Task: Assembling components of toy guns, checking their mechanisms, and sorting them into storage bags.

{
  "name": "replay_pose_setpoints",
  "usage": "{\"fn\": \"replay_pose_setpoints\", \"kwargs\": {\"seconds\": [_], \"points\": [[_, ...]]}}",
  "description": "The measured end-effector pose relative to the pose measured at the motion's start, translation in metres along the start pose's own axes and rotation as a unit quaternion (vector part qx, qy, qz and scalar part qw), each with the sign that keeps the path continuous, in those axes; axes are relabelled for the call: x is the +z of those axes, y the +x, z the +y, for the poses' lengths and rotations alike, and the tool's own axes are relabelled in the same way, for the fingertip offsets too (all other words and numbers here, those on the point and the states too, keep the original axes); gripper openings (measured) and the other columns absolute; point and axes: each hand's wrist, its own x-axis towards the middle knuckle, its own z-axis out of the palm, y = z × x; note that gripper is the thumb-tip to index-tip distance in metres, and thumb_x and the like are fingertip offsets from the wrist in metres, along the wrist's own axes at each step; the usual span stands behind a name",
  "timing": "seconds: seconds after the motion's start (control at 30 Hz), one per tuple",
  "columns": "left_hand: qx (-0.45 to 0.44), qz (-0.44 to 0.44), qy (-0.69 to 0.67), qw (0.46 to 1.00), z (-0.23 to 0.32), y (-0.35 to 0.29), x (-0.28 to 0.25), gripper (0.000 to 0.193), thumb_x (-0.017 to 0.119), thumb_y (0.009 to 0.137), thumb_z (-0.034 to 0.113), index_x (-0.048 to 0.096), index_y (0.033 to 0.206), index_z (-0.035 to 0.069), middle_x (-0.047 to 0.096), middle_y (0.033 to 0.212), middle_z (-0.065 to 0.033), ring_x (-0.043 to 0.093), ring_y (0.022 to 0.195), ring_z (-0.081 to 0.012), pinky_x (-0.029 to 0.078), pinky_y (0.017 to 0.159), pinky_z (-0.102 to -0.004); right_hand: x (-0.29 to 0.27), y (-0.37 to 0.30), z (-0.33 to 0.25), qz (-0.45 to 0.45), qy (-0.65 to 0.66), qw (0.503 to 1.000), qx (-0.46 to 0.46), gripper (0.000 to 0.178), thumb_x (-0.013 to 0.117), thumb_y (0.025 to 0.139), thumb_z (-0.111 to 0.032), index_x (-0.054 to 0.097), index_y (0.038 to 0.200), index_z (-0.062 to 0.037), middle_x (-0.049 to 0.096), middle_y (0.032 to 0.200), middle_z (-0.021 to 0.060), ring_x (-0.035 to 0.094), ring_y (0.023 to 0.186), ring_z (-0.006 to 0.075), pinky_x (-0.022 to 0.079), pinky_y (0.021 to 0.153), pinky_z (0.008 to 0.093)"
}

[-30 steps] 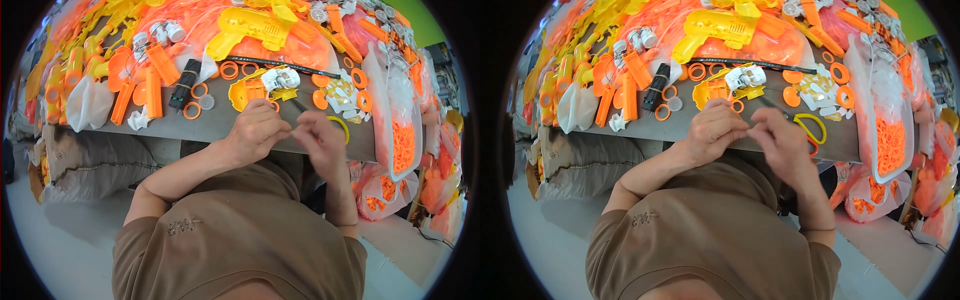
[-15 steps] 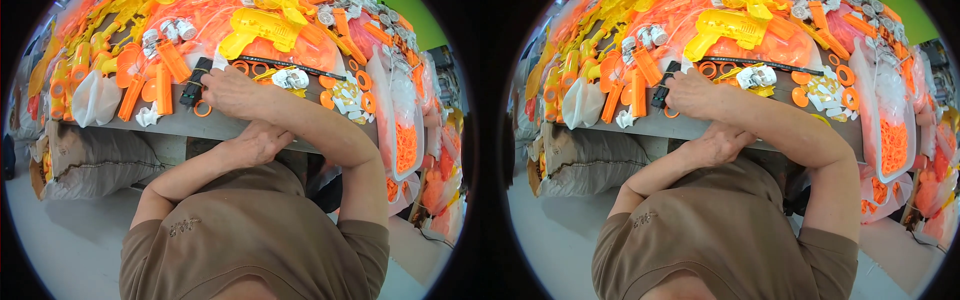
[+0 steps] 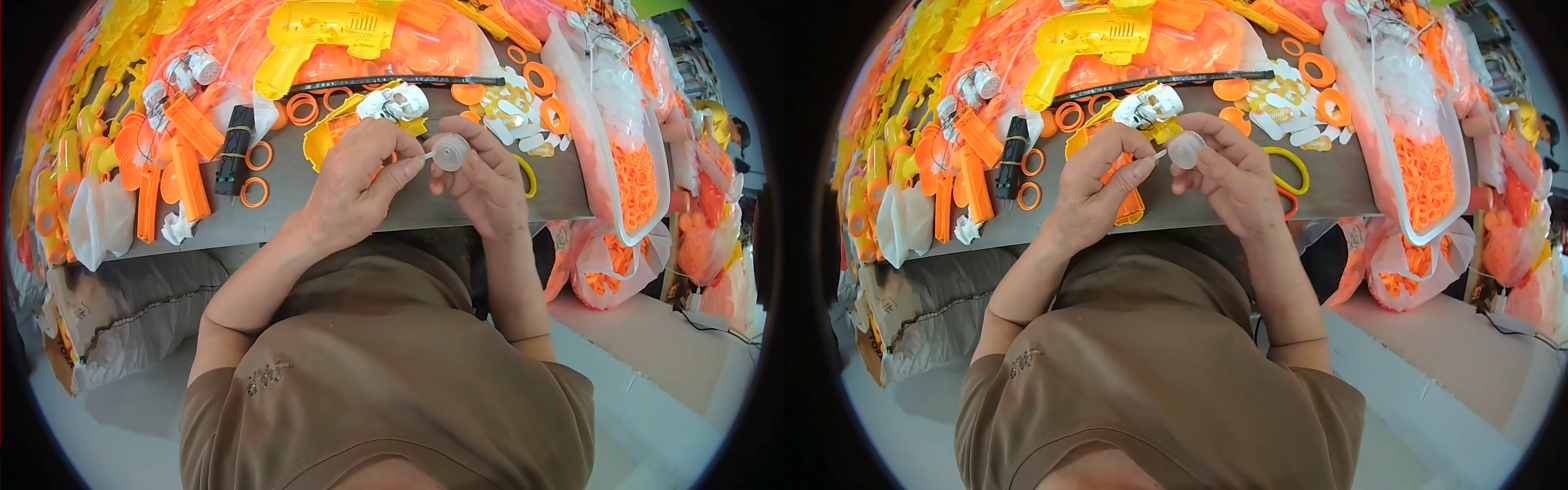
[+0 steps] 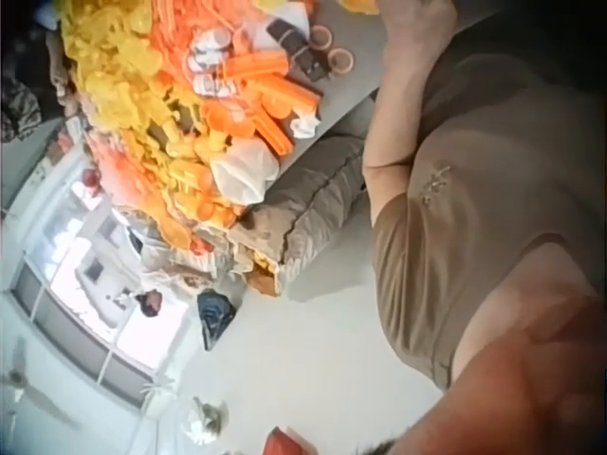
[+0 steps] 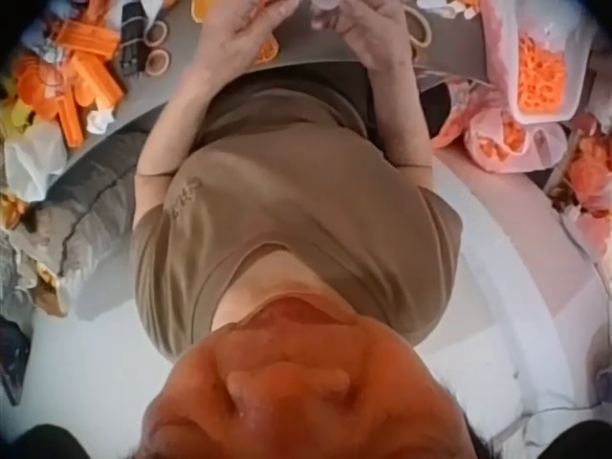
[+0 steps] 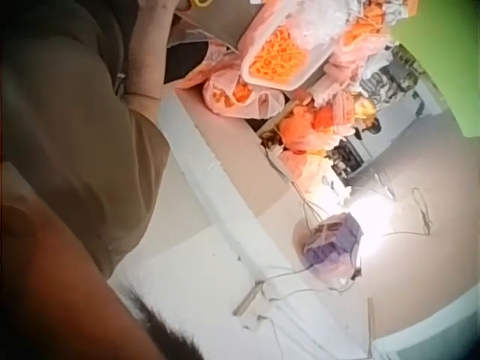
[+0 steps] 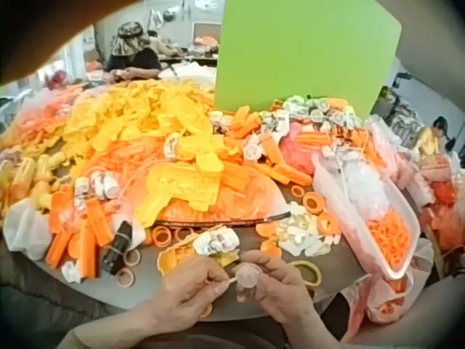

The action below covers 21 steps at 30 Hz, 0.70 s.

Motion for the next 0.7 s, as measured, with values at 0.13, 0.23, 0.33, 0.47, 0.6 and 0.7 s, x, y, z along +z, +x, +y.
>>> {"fn": "replay_pose_setpoints", "kwargs": {"seconds": [0.13,0.23,0.33,0.47,0.6,0.7], "points": [[0.008,-0.016,0.014,1.0,-0.001,0.003,0.002,0.004,0.058,0.08,0.002,0.055,0.082,0.001,0.055,0.078,-0.0094,0.052,0.072,-0.0243,0.04,0.066,-0.0337,-0.005,0.005,0.007,-0.015,0.048,0.999,-0.005,0.045,0.055,0.089,-0.019,0.042,0.126,0.0034,0.057,0.109,0.0153,0.058,0.087,0.0165,0.05,0.067,0.0296],[-0.014,-0.007,0.013,1.0,-0.002,0.002,0.002,0.004,0.058,0.08,0.002,0.055,0.082,0.001,0.055,0.078,-0.0096,0.053,0.073,-0.0241,0.041,0.067,-0.0334,-0.004,0.008,0.007,-0.021,0.045,0.999,0.003,0.045,0.055,0.089,-0.018,0.043,0.125,0.0049,0.057,0.107,0.014,0.058,0.087,0.0163,0.05,0.067,0.0295],[-0.035,0.009,-0.001,0.999,-0.001,0.001,0.001,0.004,0.057,0.081,0.003,0.055,0.084,0.0,0.056,0.079,-0.0094,0.053,0.074,-0.0238,0.042,0.068,-0.0332,-0.003,0.01,0.008,-0.028,0.041,0.999,0.002,0.044,0.056,0.088,-0.017,0.044,0.124,0.0056,0.058,0.106,0.0129,0.058,0.086,0.0164,0.051,0.066,0.0293],[-0.052,0.008,-0.003,0.999,-0.003,0.0,-0.002,0.005,0.057,0.082,0.003,0.055,0.085,0.0,0.055,0.079,-0.0095,0.053,0.075,-0.0235,0.043,0.067,-0.0324,0.0,0.013,0.009,-0.035,0.002,0.999,-0.008,0.044,0.058,0.086,-0.015,0.046,0.122,0.0058,0.058,0.105,0.0115,0.058,0.085,0.0164,0.051,0.065,0.0292],[-0.057,0.004,0.018,0.998,-0.002,-0.001,-0.003,0.005,0.057,0.081,0.002,0.054,0.085,0.0,0.055,0.079,-0.0096,0.053,0.073,-0.0236,0.042,0.065,-0.0319,0.004,0.014,0.008,-0.035,-0.061,0.997,-0.025,0.043,0.059,0.085,-0.014,0.047,0.122,0.0059,0.057,0.105,0.0115,0.058,0.086,0.0167,0.051,0.066,0.0293],[-0.043,0.013,0.037,0.998,-0.004,-0.002,-0.001,0.007,0.058,0.079,0.0,0.054,0.085,0.0,0.054,0.078,-0.0097,0.053,0.072,-0.0241,0.042,0.064,-0.0324,0.008,0.012,0.007,-0.032,-0.164,0.984,-0.068,0.041,0.059,0.083,-0.006,0.047,0.12,0.0065,0.055,0.106,0.0117,0.057,0.088,0.0168,0.052,0.069,0.0304]]}}
